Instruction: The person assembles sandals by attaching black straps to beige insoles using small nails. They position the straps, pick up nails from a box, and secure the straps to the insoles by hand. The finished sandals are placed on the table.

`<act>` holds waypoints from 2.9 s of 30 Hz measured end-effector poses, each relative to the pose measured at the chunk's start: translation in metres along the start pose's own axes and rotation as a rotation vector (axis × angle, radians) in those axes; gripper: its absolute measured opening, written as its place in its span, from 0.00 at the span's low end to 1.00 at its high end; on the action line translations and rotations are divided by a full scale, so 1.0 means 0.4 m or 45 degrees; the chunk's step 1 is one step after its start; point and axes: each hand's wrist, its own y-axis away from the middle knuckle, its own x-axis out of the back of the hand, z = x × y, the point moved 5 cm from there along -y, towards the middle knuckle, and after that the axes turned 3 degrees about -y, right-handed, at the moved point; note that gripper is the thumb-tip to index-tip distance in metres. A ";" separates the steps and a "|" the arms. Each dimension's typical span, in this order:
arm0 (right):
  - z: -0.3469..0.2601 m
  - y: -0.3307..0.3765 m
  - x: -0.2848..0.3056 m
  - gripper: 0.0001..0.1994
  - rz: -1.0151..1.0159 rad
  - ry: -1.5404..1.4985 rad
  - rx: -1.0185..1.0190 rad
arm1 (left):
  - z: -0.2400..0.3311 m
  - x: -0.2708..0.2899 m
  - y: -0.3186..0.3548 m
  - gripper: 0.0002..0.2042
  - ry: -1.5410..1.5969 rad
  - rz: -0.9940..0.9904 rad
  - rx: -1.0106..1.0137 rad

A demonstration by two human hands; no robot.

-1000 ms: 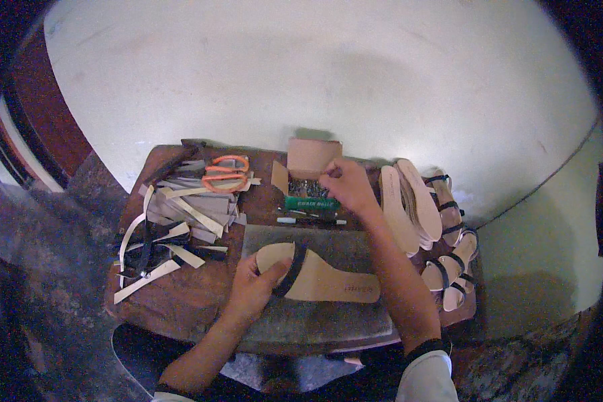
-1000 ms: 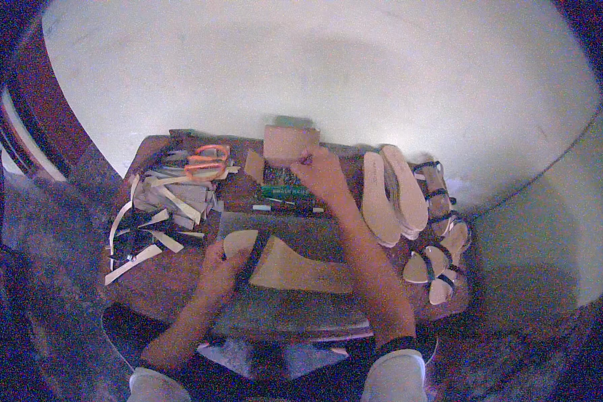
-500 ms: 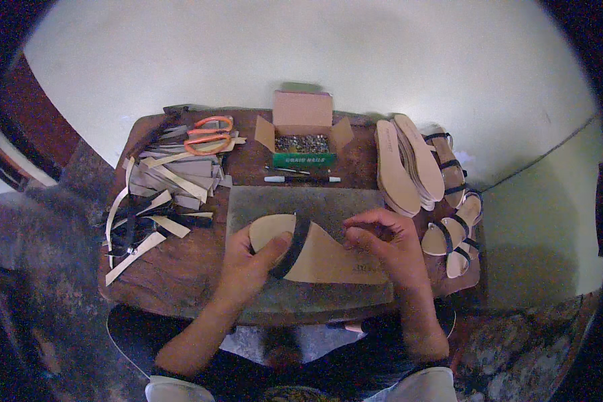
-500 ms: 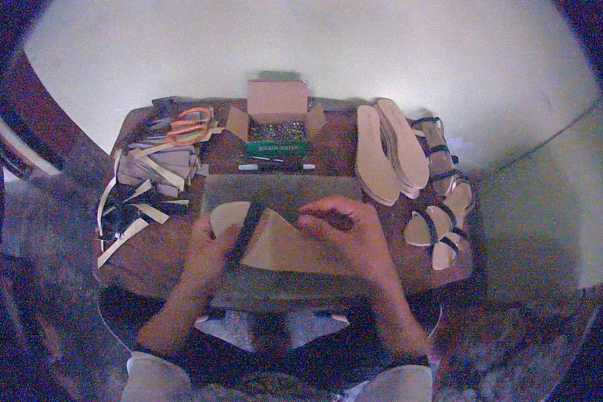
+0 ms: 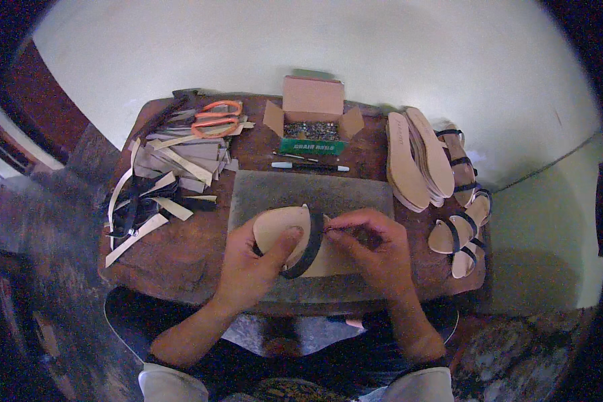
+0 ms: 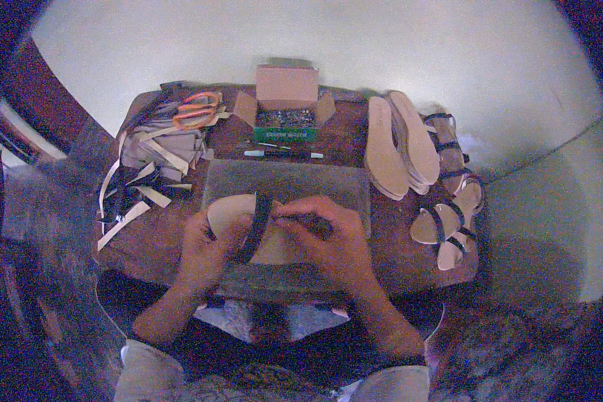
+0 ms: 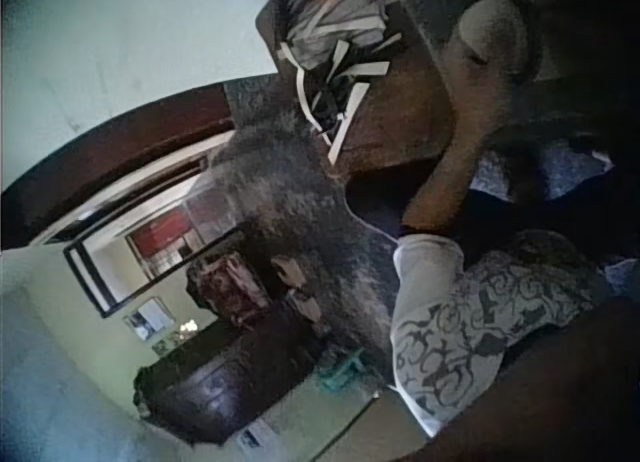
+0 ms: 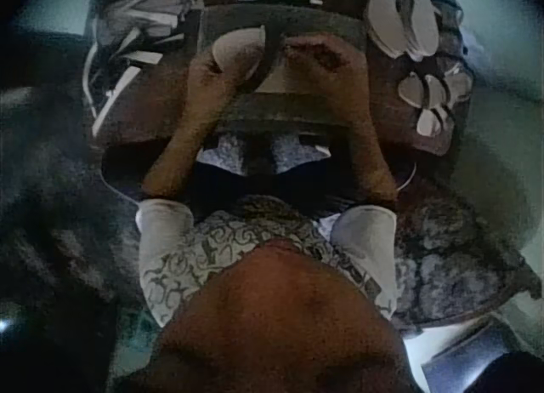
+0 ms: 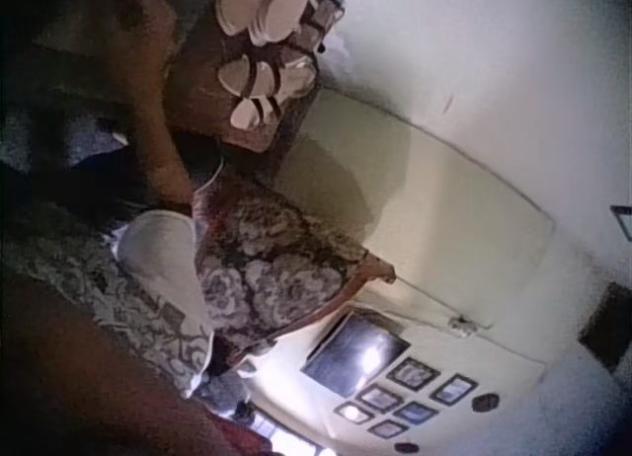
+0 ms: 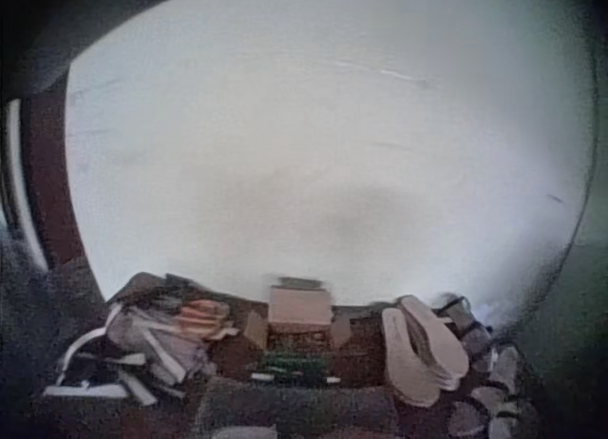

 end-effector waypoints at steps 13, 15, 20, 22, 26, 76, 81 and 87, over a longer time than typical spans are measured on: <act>0.031 -0.034 -0.020 0.10 -0.127 -0.154 0.086 | 0.020 0.002 0.015 0.11 -0.068 0.009 -0.163; 0.043 -0.036 -0.020 0.10 -0.127 -0.151 0.051 | 0.026 0.002 0.016 0.11 -0.096 0.026 -0.179; 0.052 -0.041 -0.023 0.10 -0.145 -0.123 -0.007 | 0.025 0.002 0.011 0.11 -0.075 0.033 -0.194; 0.058 -0.039 -0.025 0.09 -0.138 -0.161 -0.038 | 0.023 0.003 0.009 0.11 -0.105 0.050 -0.197; 0.063 -0.040 -0.026 0.09 -0.149 -0.223 -0.073 | 0.034 0.005 0.010 0.11 -0.152 0.070 -0.249; 0.053 -0.046 -0.043 0.12 -0.251 -0.293 -0.054 | 0.020 -0.004 0.010 0.09 -0.165 0.090 -0.157; 0.045 -0.046 -0.042 0.13 -0.267 -0.304 -0.091 | 0.022 -0.001 0.012 0.09 -0.165 0.086 -0.209; 0.048 -0.045 -0.047 0.12 -0.250 -0.307 -0.081 | 0.033 0.000 0.015 0.07 -0.208 0.123 -0.217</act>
